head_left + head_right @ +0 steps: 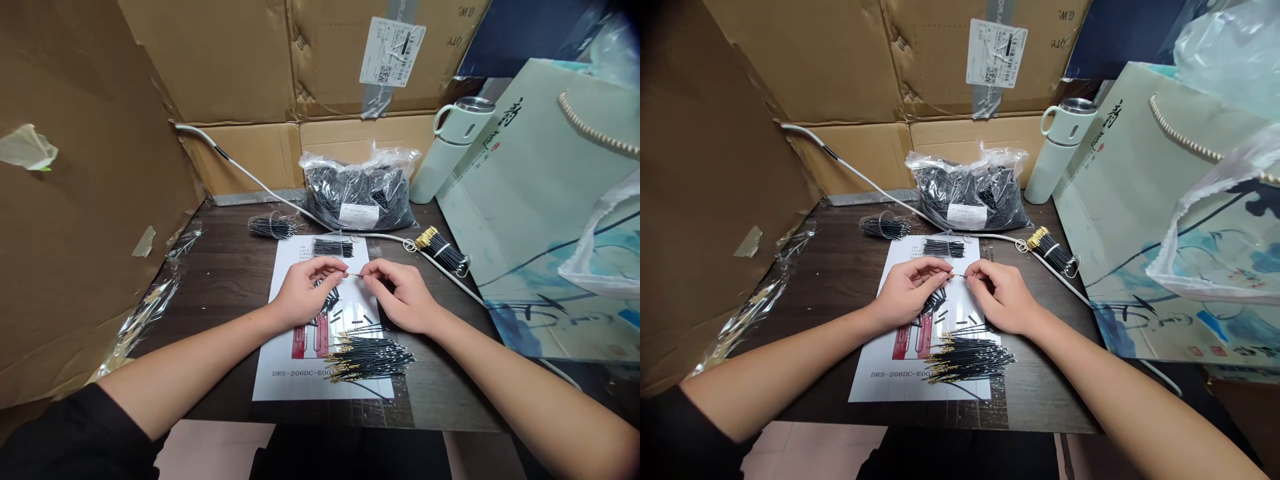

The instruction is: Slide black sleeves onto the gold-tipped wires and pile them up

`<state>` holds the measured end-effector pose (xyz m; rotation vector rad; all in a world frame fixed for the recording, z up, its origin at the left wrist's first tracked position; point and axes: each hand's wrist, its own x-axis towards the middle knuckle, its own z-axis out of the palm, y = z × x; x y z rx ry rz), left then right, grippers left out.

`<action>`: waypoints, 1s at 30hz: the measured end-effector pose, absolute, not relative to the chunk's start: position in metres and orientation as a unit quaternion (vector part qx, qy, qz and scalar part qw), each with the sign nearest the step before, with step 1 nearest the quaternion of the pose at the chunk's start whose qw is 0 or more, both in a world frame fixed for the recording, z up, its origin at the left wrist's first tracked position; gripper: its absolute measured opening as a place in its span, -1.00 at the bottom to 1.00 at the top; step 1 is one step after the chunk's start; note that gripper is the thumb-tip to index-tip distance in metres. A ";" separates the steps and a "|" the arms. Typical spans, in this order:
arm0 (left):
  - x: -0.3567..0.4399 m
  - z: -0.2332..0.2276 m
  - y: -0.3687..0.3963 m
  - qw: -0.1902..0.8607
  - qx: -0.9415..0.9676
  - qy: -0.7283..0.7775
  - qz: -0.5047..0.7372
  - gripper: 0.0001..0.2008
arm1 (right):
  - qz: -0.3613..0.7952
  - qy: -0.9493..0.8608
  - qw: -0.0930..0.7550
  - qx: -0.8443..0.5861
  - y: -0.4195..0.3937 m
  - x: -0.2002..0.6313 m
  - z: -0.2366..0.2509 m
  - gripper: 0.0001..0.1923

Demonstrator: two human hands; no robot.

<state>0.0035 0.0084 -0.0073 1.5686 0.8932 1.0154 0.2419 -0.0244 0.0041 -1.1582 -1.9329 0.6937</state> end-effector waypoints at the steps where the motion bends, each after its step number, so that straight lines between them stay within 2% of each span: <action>1: 0.003 -0.007 0.009 0.511 0.652 0.370 0.421 -0.83 | 0.271 -0.758 0.382 -0.454 -0.024 0.242 0.004 -0.85; 20: 0.004 -0.006 0.005 0.426 0.700 0.380 0.428 -0.88 | 0.195 -0.797 0.380 -0.428 -0.024 0.244 0.006 -0.84; 30: 0.004 -0.002 0.004 0.418 0.721 0.369 0.412 -0.89 | 0.162 -0.817 0.383 -0.401 -0.026 0.247 0.012 -0.83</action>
